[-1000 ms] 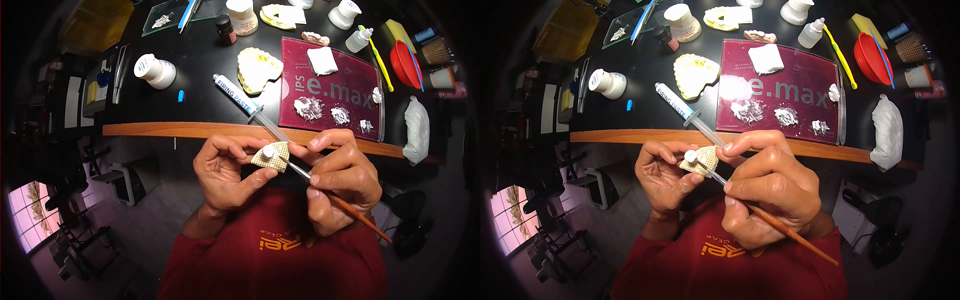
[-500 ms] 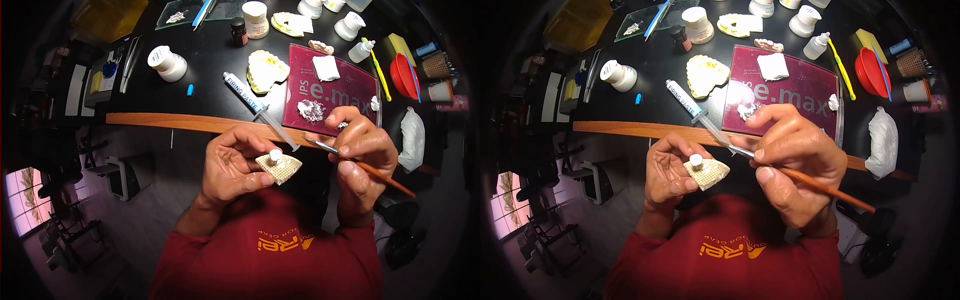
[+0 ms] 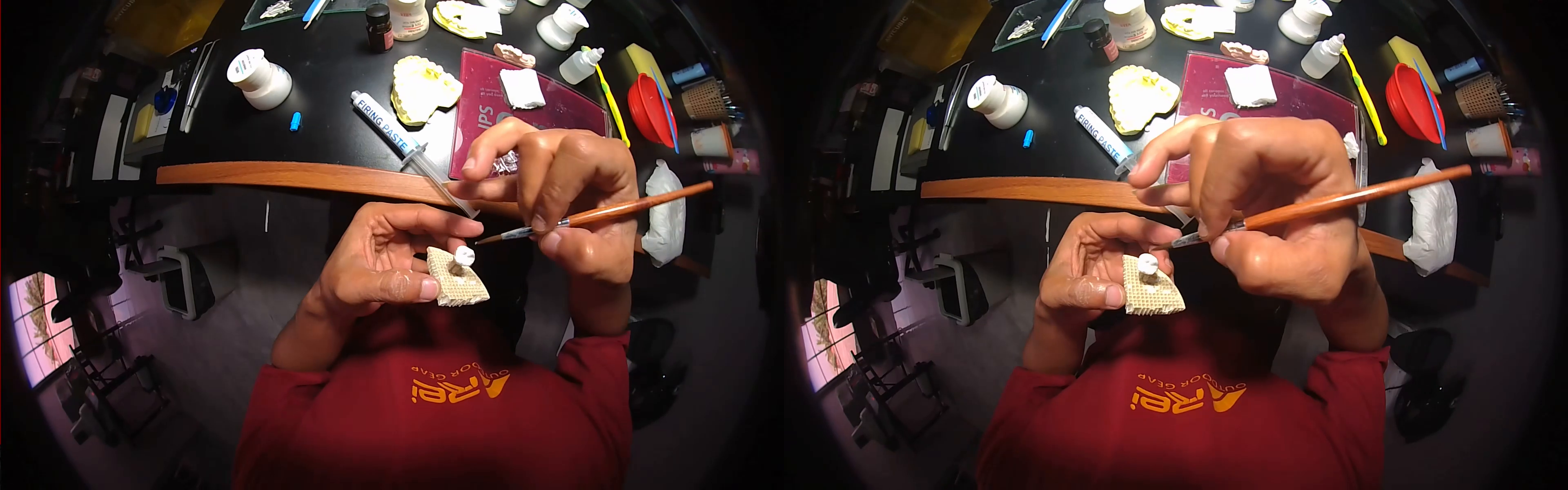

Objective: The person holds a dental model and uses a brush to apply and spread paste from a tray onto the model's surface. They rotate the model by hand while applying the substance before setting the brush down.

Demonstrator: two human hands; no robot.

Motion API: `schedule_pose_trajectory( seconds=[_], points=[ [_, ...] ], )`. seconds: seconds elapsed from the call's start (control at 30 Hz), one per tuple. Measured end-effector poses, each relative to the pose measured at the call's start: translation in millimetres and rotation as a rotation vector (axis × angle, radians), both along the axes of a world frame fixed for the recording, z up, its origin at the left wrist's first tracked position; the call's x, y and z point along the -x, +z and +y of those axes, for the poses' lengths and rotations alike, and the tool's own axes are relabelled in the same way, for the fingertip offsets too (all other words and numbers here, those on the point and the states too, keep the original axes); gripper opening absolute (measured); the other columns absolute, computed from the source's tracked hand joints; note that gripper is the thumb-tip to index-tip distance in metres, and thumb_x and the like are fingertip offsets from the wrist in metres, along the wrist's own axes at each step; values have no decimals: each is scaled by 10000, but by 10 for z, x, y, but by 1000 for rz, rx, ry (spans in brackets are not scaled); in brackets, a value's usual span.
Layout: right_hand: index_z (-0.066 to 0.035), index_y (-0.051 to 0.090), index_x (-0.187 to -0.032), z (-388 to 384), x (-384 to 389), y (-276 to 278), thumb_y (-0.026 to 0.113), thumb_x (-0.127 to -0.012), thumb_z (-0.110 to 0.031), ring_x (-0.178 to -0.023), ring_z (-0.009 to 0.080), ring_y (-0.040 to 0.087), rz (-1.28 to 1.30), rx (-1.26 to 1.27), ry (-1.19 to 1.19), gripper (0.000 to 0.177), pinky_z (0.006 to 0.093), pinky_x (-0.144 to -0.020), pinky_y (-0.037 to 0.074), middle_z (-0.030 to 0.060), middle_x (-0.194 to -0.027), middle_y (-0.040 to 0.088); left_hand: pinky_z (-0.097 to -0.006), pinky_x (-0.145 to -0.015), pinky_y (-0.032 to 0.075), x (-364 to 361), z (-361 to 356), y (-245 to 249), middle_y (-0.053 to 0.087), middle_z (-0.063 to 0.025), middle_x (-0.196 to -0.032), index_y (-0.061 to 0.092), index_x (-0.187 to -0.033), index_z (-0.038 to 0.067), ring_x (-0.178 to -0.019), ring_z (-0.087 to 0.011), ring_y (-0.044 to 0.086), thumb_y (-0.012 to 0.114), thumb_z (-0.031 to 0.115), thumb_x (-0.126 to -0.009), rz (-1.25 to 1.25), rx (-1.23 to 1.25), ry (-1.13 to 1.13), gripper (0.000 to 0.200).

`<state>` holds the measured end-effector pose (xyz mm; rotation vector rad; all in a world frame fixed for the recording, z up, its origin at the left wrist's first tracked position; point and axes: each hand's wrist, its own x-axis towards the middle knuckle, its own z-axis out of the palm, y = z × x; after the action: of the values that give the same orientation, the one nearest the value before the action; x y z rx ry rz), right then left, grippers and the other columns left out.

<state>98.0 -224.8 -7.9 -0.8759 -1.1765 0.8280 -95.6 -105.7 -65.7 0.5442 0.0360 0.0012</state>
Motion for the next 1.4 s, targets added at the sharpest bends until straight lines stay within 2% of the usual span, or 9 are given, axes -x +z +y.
schedule_pose_trajectory(
  seconds=[0.17, 0.4, 0.77, 0.87, 1.17, 1.27, 1.4],
  points=[
    [-13, 536, -662, 90, -3, -77, 685, -728, -113, -969, 361, 603, 75, 4, 96, 191, 479, -833, 607, 73, -631, 521, -370, -936, 550, 2, 23, -28, 624, -139, -1073, 521, -1281, -132, -1039, -209, 647, 705, -26, -727, 40, -34, -15, 594],
    [-1, 528, -647, 143, -27, -141, 646, -709, -100, -985, 385, 605, 163, 50, 168, 166, 488, -786, 621, 86, -634, 525, -374, -931, 549, 12, 17, -34, 616, -190, -1161, 538, -1238, -163, -1037, -218, 643, 710, -4, -713, 65, -54, 15, 575],
    [-18, 524, -590, 166, -62, -186, 615, -647, -102, -876, 360, 639, -26, -8, 186, 136, 426, -746, 625, 66, -582, 525, -372, -929, 543, 14, 24, -94, 616, -194, -1172, 544, -1224, -173, -1047, -213, 632, 725, 36, -703, 81, -104, 11, 589],
    [-25, 517, -582, 150, -15, -164, 600, -634, -98, -870, 356, 643, 12, 30, 150, 122, 414, -737, 621, 63, -579, 527, -353, -915, 538, 6, -7, -30, 636, -214, -1132, 554, -1215, -165, -992, -232, 665, 750, 109, -639, 163, -145, 41, 668],
    [-27, 514, -574, 171, -12, -152, 596, -627, -92, -857, 364, 651, -48, 9, 153, 118, 416, -725, 618, 63, -565, 531, -364, -912, 547, 24, 4, -21, 647, -213, -1115, 550, -1216, -165, -981, -238, 675, 756, 107, -630, 186, -147, 31, 678],
    [-25, 516, -577, 171, -7, -177, 596, -628, -90, -861, 363, 651, -42, -5, 149, 115, 414, -723, 619, 67, -573, 536, -364, -911, 548, 28, 11, -25, 645, -214, -1117, 549, -1217, -164, -981, -240, 675, 760, 109, -632, 182, -132, 24, 680],
    [-26, 514, -578, 164, 19, -182, 591, -629, -87, -856, 355, 653, -14, 11, 131, 110, 415, -724, 616, 66, -571, 535, -339, -929, 526, 38, 24, -109, 639, -189, -1111, 550, -1233, -154, -1036, -206, 639, 713, 36, -715, 62, -98, 20, 575]
  ],
)
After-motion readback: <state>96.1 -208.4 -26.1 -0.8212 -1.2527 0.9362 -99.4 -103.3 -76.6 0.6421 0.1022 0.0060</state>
